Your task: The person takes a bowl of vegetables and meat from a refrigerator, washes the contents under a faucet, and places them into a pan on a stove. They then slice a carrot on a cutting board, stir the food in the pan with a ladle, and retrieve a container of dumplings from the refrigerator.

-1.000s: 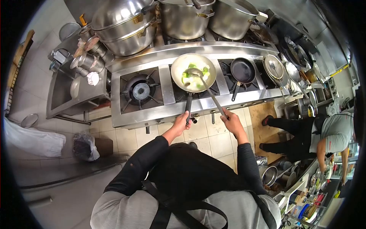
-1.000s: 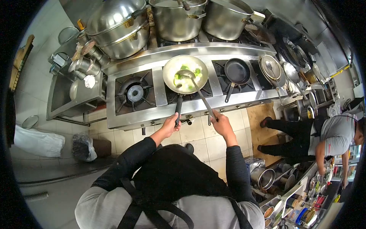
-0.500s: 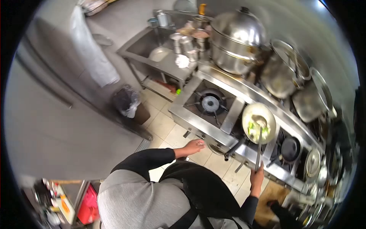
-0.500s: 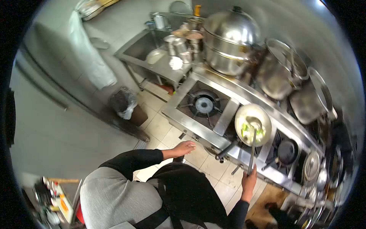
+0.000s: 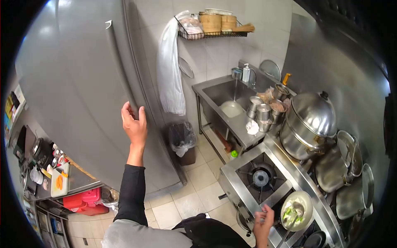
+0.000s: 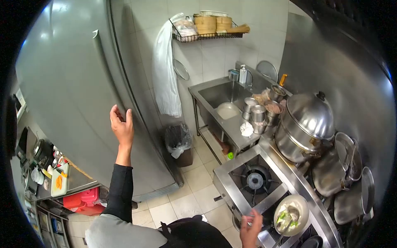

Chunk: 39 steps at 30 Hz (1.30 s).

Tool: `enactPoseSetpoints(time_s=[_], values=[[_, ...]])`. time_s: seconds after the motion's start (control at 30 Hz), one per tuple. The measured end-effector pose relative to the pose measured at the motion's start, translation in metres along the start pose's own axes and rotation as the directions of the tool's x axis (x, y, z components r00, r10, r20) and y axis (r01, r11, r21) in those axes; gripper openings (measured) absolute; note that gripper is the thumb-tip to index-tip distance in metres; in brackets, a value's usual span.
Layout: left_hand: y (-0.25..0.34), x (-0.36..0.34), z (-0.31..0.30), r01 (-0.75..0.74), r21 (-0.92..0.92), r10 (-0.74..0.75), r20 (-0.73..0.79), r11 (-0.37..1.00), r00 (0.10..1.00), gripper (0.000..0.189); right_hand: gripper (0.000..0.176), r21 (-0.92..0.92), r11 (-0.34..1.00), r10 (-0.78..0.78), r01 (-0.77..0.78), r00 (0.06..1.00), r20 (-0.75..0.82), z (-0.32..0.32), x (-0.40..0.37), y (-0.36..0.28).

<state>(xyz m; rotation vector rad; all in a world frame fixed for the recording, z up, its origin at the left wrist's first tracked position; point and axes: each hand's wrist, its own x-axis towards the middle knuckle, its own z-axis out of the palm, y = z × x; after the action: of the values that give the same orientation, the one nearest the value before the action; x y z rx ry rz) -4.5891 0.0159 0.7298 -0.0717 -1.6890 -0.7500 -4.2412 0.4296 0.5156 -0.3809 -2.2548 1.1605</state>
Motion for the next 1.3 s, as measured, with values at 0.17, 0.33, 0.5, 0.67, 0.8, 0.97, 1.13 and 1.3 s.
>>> enactPoseSetpoints(time_s=[0.17,0.33,0.5,0.67,0.8,0.97,1.13,1.3], values=[[0.019,0.004,-0.021,0.119,-0.057,-0.115,0.064,0.991,0.991,0.019,0.04,0.071,0.982,-0.189,0.176,0.936,0.298,0.048,0.028,-0.026],[0.064,-0.029,-0.093,0.165,-0.124,-0.164,0.012,0.979,0.986,0.029,0.032,0.242,0.958,-0.271,0.15,0.747,0.607,0.062,0.035,-0.044],[0.109,-0.061,-0.211,0.248,-0.191,-0.263,-0.052,0.95,0.963,0.034,0.032,0.36,0.923,-0.379,0.139,0.495,0.782,0.07,0.032,-0.029],[0.096,-0.098,-0.346,0.43,-0.066,-0.43,-0.288,0.901,0.856,0.054,0.031,0.361,0.917,-0.395,0.167,0.268,0.879,0.087,0.016,-0.02],[0.048,-0.121,-0.457,0.325,-0.016,-0.305,-0.395,0.945,0.867,0.046,0.033,0.441,0.874,-0.469,0.204,0.121,0.875,0.111,-0.01,-0.036],[0.012,-0.126,-0.559,0.502,-0.254,-0.56,-0.465,0.827,0.686,0.037,0.032,0.425,0.882,-0.409,0.202,-0.118,0.905,0.164,-0.053,-0.024],[-0.01,-0.115,-0.612,0.5,-0.436,-0.653,-0.348,0.748,0.673,0.033,0.032,0.286,0.919,-0.272,0.273,-0.086,0.958,0.196,-0.093,0.03],[-0.036,-0.099,-0.64,0.454,-0.525,-0.669,-0.353,0.72,0.654,0.035,0.03,0.046,0.986,-0.072,0.159,0.159,0.985,0.205,-0.139,0.135]])
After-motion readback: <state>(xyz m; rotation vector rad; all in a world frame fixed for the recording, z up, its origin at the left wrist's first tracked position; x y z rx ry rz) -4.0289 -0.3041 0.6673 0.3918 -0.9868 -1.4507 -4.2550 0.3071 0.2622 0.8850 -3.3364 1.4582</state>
